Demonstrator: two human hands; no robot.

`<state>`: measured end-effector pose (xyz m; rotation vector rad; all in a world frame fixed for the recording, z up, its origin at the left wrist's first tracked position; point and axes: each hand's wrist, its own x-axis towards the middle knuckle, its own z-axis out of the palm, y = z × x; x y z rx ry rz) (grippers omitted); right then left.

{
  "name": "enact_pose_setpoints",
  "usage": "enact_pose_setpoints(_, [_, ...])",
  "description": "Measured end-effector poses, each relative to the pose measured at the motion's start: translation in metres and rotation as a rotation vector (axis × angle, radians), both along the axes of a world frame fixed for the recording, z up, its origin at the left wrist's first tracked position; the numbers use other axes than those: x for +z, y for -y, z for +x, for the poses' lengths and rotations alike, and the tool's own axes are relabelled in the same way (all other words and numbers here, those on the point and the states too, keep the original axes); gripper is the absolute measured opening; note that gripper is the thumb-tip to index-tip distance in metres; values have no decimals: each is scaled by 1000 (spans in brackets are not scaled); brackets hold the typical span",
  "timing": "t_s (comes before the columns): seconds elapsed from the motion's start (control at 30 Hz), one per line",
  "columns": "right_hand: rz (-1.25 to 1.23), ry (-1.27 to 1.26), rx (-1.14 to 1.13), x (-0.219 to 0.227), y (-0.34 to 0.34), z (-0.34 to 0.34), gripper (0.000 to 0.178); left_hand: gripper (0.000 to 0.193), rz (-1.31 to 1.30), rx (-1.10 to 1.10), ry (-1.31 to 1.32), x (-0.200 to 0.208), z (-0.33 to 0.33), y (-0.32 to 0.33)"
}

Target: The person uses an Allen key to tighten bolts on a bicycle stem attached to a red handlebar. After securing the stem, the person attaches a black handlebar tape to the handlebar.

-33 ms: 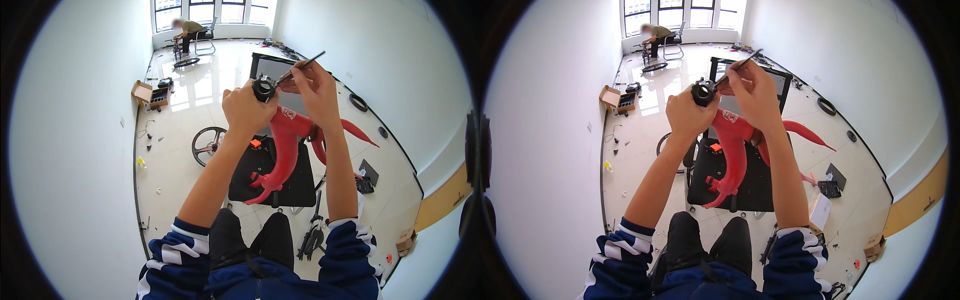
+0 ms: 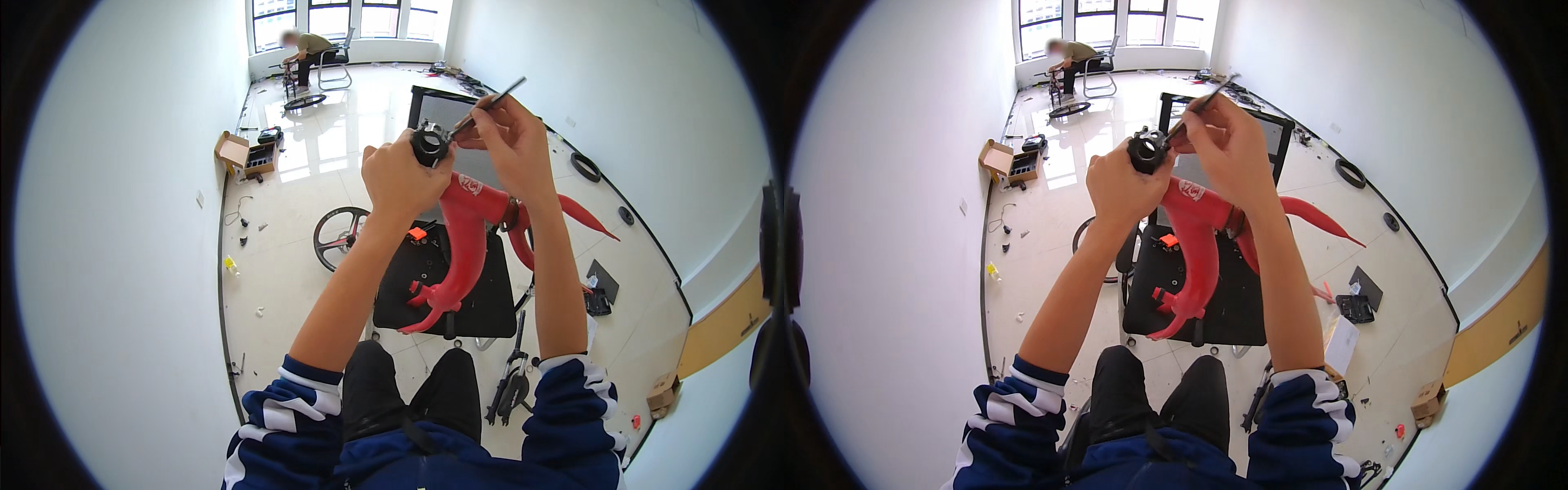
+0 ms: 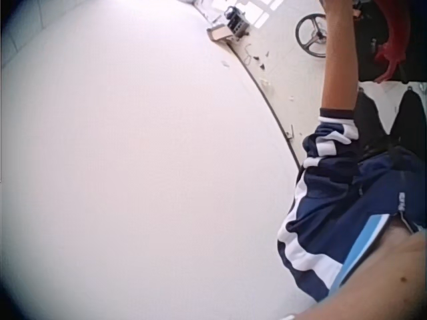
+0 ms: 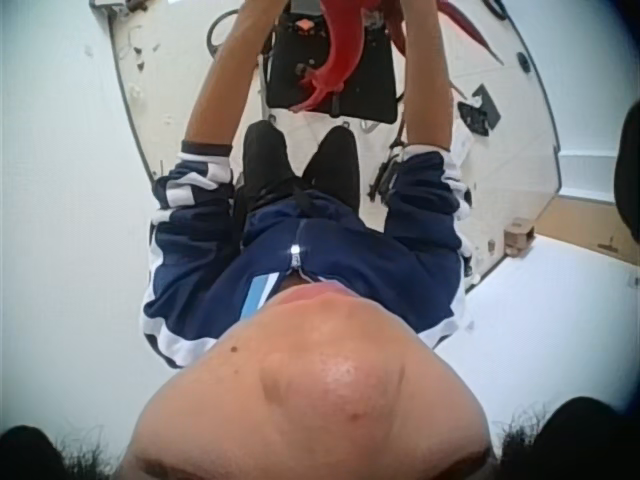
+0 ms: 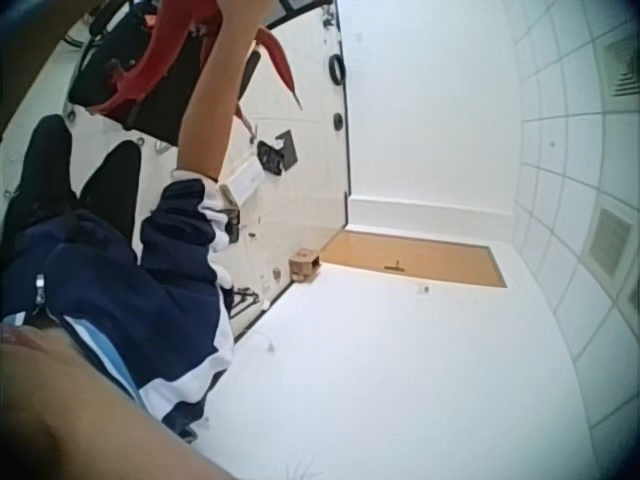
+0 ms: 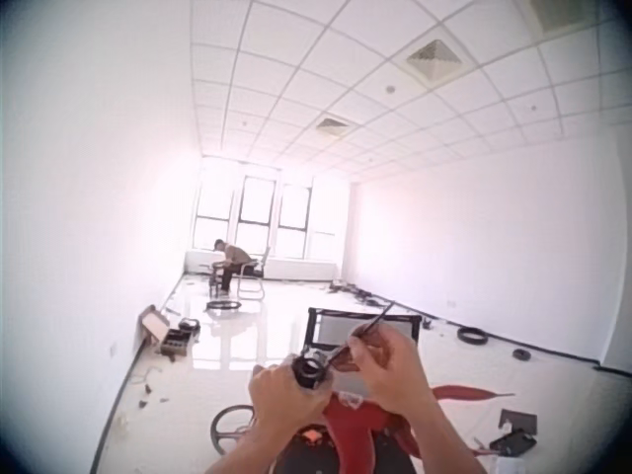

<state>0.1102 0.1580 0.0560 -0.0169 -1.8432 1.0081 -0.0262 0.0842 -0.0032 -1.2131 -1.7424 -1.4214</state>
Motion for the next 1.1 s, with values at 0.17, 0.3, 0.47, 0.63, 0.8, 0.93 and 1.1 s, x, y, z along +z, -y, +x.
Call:
enact_pose_setpoints(0.17, [97,144,-46,19,0,-4,13,39,24,-31,3,-2,-3,-1])
enact_pose_setpoints(0.3, [53,133,2,15,-14,-6,17,40,-7,-6,17,0,-2,-1])
enact_pose_setpoints(0.47, [-29,73,198,6,-22,-10,21,41,-32,29,21,-2,-5,-1])
enact_pose_setpoints(0.63, [-45,61,163,10,-7,-12,28,37,-86,2,83,1,-6,0])
enact_pose_setpoints(0.8, [43,-16,-58,3,2,-21,17,36,-62,18,58,0,-2,-3])
enact_pose_setpoints(0.93, [389,-125,-393,-5,-4,-45,11,34,-93,14,37,3,-1,-8])
enact_pose_setpoints(1.1, [189,-247,-269,-9,-9,-50,8,31,-85,19,34,4,7,-12])
